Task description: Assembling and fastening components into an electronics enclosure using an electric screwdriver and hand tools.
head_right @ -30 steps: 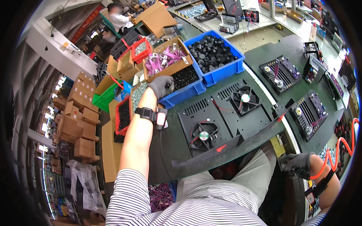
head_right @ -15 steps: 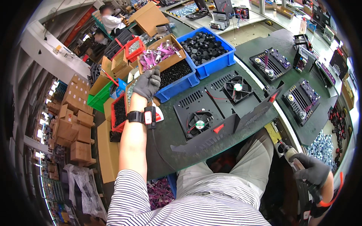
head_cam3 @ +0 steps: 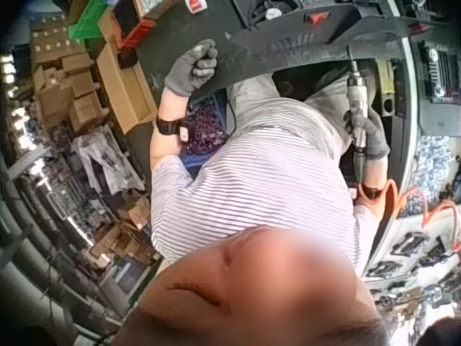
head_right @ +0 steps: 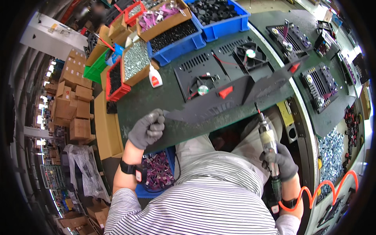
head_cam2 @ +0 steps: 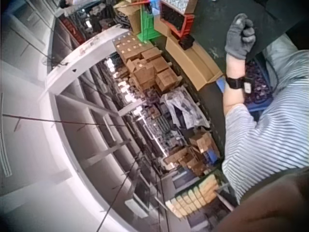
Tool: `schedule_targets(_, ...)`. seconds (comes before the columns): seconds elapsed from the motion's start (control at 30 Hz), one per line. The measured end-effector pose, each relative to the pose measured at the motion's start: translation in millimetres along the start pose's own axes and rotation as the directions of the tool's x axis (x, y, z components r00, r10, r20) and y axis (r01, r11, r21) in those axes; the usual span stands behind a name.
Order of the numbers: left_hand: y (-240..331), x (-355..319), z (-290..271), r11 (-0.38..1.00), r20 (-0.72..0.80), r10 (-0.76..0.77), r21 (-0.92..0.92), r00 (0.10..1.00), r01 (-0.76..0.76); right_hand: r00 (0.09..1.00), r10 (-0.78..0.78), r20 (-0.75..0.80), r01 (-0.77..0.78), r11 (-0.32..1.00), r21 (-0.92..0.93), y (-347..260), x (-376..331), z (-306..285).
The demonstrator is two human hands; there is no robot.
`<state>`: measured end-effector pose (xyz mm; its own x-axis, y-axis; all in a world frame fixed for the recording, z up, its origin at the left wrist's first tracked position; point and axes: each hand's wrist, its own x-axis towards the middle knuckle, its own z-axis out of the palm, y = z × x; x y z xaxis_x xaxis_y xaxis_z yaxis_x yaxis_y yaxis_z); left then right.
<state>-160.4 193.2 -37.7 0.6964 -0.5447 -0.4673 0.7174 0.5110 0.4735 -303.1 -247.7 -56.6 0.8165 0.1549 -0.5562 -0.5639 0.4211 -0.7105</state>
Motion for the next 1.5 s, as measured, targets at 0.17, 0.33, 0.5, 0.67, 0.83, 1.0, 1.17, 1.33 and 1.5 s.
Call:
schedule_targets(0.17, -72.4, 6.2, 35.2, 0.978, 0.015, -0.132, 0.163, 0.991, 0.128, 0.992, 0.083, 0.09, -0.065, 0.979, -0.192, -15.5, -17.0, 2.4)
schedule_targets(0.33, -102.9, 44.6, 79.0, 0.979, 0.088, -0.168, 0.128, 0.982, 0.156, 0.949, 0.073, 0.306, 0.05, 0.925, -0.376, -29.0, -41.4, 23.1)
schedule_targets(0.5, -107.1, 76.7, 105.3, 0.97, 0.258, -0.227, 0.149, 0.939, 0.194, 0.941, 0.002, 0.337, 0.186, 0.831, -0.524, -29.0, -56.0, 19.6)
schedule_targets(0.67, -112.1, 89.2, 123.4, 0.961, 0.236, -0.247, 0.183, 0.94, 0.206, 0.941, -0.088, 0.326, 0.253, 0.823, -0.508, -21.5, -61.2, 9.0)
schedule_targets(0.83, -113.7, 97.1, 133.4, 0.917, 0.155, -0.196, 0.378, 0.968, 0.126, 0.945, -0.074, 0.32, 0.269, 0.733, -0.625, -31.1, -58.9, 2.0)
schedule_targets(1.0, -108.7, 102.3, 137.4, 0.774, 0.052, -0.13, 0.63, 0.99, 0.068, 0.967, -0.064, 0.248, 0.223, 0.683, -0.695, -35.0, -57.2, 4.1)
schedule_targets(1.17, -111.3, 98.9, 124.4, 0.85, 0.122, -0.204, 0.514, 0.971, 0.114, 0.957, -0.151, 0.248, 0.284, 0.669, -0.687, -37.8, -51.3, 1.1)
schedule_targets(1.33, -64.0, 66.8, 91.9, 0.383, 0.186, -0.377, 0.923, 0.907, -0.031, 0.996, -0.076, -0.053, 0.024, 0.763, -0.646, -68.2, -61.8, -17.5)
schedule_targets(1.5, 10.8, 23.5, 66.5, 0.262, -0.235, -0.456, 0.886, 0.858, 0.382, 0.964, -0.257, -0.074, 0.124, 0.677, -0.726, -95.9, -57.8, -28.6)
